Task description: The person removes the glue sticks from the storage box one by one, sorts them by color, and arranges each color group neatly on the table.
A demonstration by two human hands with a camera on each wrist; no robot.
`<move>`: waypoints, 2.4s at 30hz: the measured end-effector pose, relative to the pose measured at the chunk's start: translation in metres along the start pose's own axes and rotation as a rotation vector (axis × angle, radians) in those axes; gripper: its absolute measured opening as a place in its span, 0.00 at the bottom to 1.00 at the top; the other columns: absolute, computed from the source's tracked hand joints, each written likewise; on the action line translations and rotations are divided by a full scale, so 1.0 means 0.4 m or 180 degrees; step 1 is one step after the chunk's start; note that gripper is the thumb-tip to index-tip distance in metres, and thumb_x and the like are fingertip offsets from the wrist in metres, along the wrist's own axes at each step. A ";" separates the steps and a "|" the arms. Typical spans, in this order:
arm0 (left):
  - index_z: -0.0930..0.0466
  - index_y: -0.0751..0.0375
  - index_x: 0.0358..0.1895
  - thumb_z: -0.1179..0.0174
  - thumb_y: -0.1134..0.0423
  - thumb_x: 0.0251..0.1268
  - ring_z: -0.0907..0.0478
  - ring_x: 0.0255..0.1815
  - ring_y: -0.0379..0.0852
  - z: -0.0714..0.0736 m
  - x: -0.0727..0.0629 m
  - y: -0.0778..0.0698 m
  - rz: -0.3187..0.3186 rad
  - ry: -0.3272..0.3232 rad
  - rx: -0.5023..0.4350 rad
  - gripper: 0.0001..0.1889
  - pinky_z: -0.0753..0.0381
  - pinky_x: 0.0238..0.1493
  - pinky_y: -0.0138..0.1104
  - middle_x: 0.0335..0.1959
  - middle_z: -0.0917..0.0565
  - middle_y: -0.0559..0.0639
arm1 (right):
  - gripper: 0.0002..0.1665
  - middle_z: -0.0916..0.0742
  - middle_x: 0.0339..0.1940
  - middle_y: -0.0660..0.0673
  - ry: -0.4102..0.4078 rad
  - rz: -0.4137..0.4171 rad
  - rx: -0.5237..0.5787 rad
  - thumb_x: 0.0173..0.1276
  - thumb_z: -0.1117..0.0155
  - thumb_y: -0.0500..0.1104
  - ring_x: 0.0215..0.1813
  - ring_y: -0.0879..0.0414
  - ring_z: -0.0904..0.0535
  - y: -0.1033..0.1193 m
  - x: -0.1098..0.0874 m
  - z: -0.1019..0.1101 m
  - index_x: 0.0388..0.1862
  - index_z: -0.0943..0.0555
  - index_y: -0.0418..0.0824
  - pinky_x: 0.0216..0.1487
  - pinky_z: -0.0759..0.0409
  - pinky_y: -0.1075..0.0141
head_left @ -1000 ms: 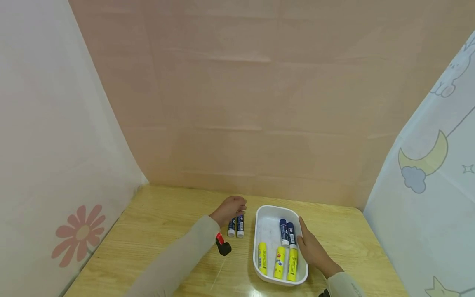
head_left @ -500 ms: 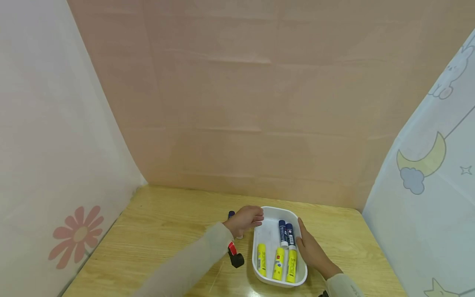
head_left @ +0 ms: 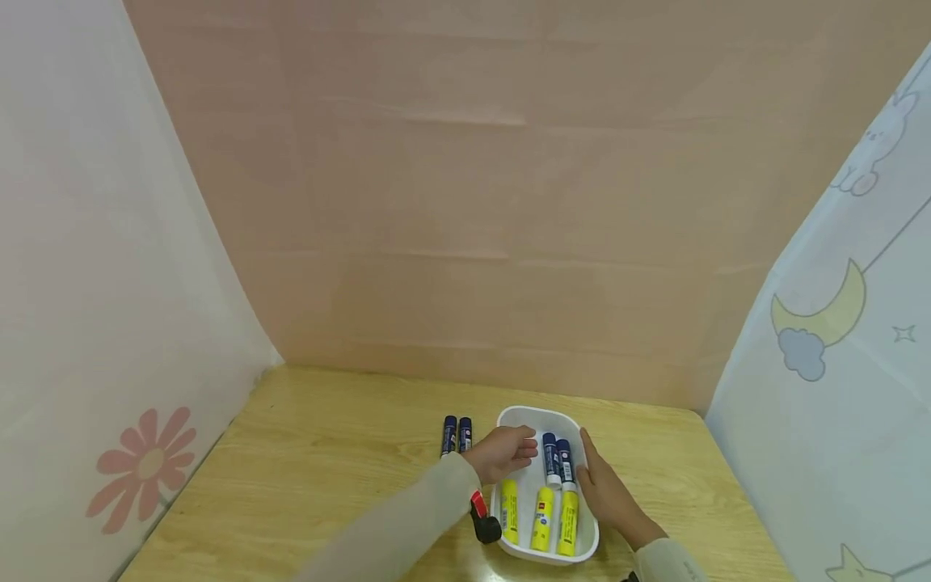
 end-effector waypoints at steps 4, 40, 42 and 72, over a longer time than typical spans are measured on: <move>0.31 0.78 0.59 0.45 0.60 0.71 0.27 0.60 0.62 0.001 0.015 0.022 0.0067 -0.0124 -0.0037 0.24 0.28 0.63 0.48 0.55 0.25 0.67 | 0.38 0.40 0.75 0.29 -0.0113 0.0135 -0.0023 0.76 0.55 0.34 0.73 0.34 0.43 0.005 -0.003 0.000 0.78 0.57 0.32 0.70 0.45 0.42; 0.32 0.80 0.63 0.49 0.60 0.71 0.30 0.64 0.63 -0.044 0.106 0.100 0.0127 -0.0349 0.0247 0.26 0.32 0.65 0.50 0.60 0.25 0.69 | 0.38 0.38 0.73 0.27 -0.0136 0.0194 -0.0020 0.75 0.54 0.32 0.71 0.33 0.40 0.010 -0.006 0.008 0.78 0.56 0.32 0.69 0.42 0.41; 0.31 0.79 0.62 0.49 0.60 0.71 0.29 0.64 0.62 -0.047 0.107 0.102 0.0114 -0.0337 0.0327 0.25 0.31 0.65 0.50 0.59 0.24 0.67 | 0.38 0.38 0.73 0.27 -0.0153 0.0206 -0.0037 0.74 0.54 0.32 0.71 0.32 0.40 0.008 -0.007 0.009 0.78 0.56 0.31 0.68 0.42 0.41; 0.22 0.69 0.55 0.37 0.71 0.61 0.20 0.42 0.46 -0.047 0.137 0.121 -0.0052 -0.0673 0.0849 0.18 0.15 0.41 0.37 0.45 0.19 0.54 | 0.37 0.38 0.72 0.26 -0.0185 0.0285 -0.0031 0.77 0.57 0.33 0.70 0.30 0.40 0.014 -0.004 0.012 0.78 0.58 0.33 0.67 0.42 0.38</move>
Point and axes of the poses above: each hand's wrist, its own x-axis towards the middle knuckle, its own z-axis out of the back of the hand, y = z × x, the point moved 4 cm from there along x, towards the middle knuckle
